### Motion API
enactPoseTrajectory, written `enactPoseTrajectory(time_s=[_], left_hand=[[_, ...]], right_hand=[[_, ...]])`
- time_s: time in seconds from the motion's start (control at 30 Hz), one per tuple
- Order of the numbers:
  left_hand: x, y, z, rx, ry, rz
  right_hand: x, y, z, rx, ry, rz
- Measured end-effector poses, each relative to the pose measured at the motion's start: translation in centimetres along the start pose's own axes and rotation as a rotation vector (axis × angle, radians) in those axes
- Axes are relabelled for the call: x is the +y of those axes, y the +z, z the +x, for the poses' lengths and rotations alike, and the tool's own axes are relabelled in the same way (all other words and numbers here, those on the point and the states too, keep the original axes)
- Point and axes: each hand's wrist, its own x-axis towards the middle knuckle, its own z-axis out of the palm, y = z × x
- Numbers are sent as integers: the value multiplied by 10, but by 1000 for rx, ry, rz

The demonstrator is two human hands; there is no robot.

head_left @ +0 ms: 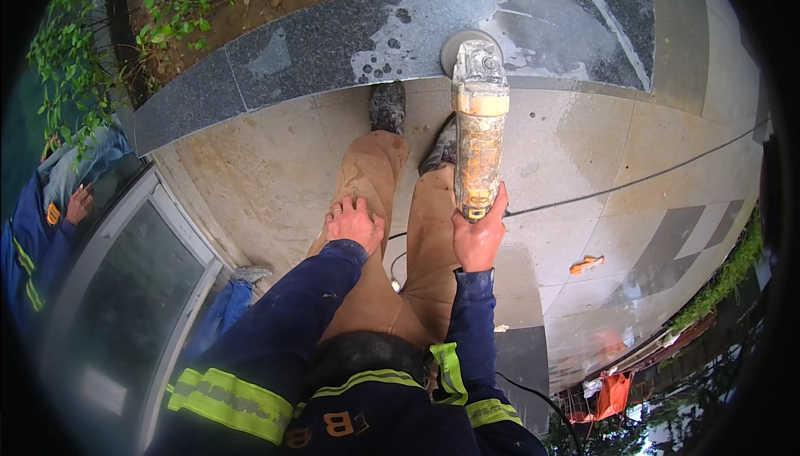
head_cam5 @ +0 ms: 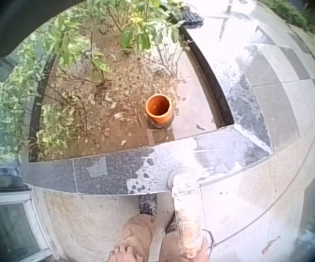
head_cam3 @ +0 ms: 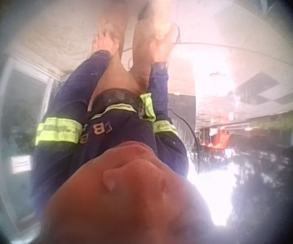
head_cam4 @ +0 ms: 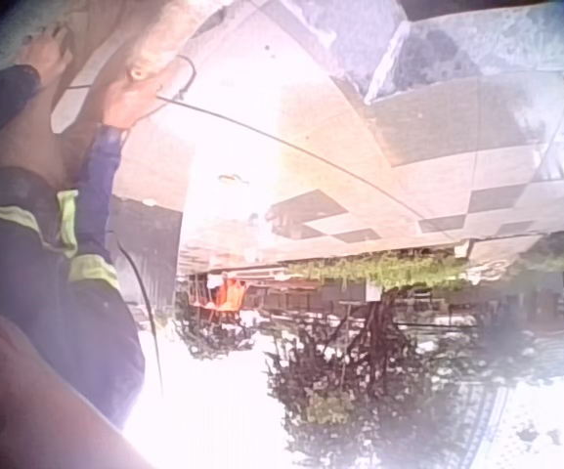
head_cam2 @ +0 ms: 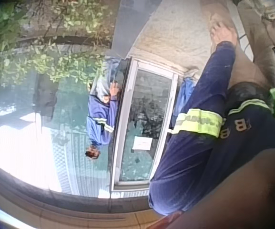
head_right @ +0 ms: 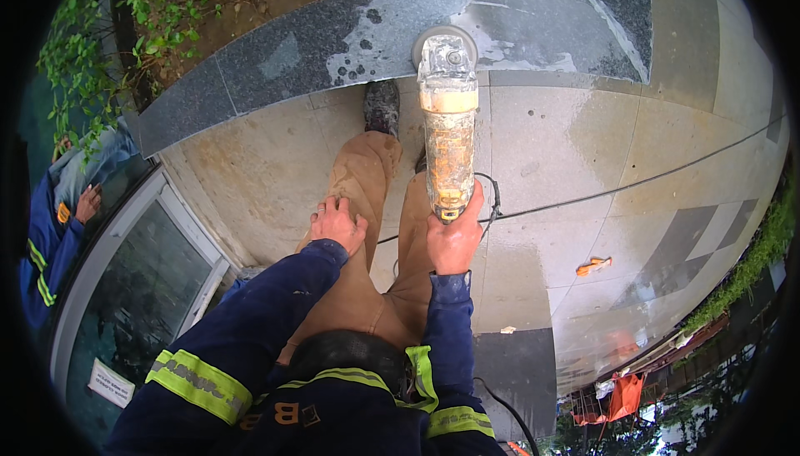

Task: The person uses an angle grinder to smooth the edge of a dark stone step. The person holds the tool with both hands and moves it along the step's edge, creating dust and water residue. Another person is visible nearby but does not assist.

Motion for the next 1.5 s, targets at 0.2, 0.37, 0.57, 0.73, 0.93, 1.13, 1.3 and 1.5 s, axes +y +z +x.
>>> enactPoseTrajectory(time_s=[0.2,0.37,0.57,0.73,0.93,1.13,1.3,1.5], left_hand=[[1,-2,2,-9,2,-9],[0,-1,3,13,1,0],[1,-5,4,-10,3,-15],[-1,-1,5,31,6,3],[1,-5,6,1,-5,3],[-1,0,6,29,1,7],[1,-4,7,0,-9,-2],[-2,1,6,34,3,-15]], right_hand=[[-5,-1,3,-16,-28,-36],[-6,-2,0,-15,1,-1],[-9,-2,4,-22,-27,-31],[-9,-5,6,-3,-30,-13],[-8,-6,5,-9,-36,-51],[-10,-8,10,-2,-3,-32],[-7,-6,7,-15,-31,-50],[-4,-7,9,28,-94,-38]])
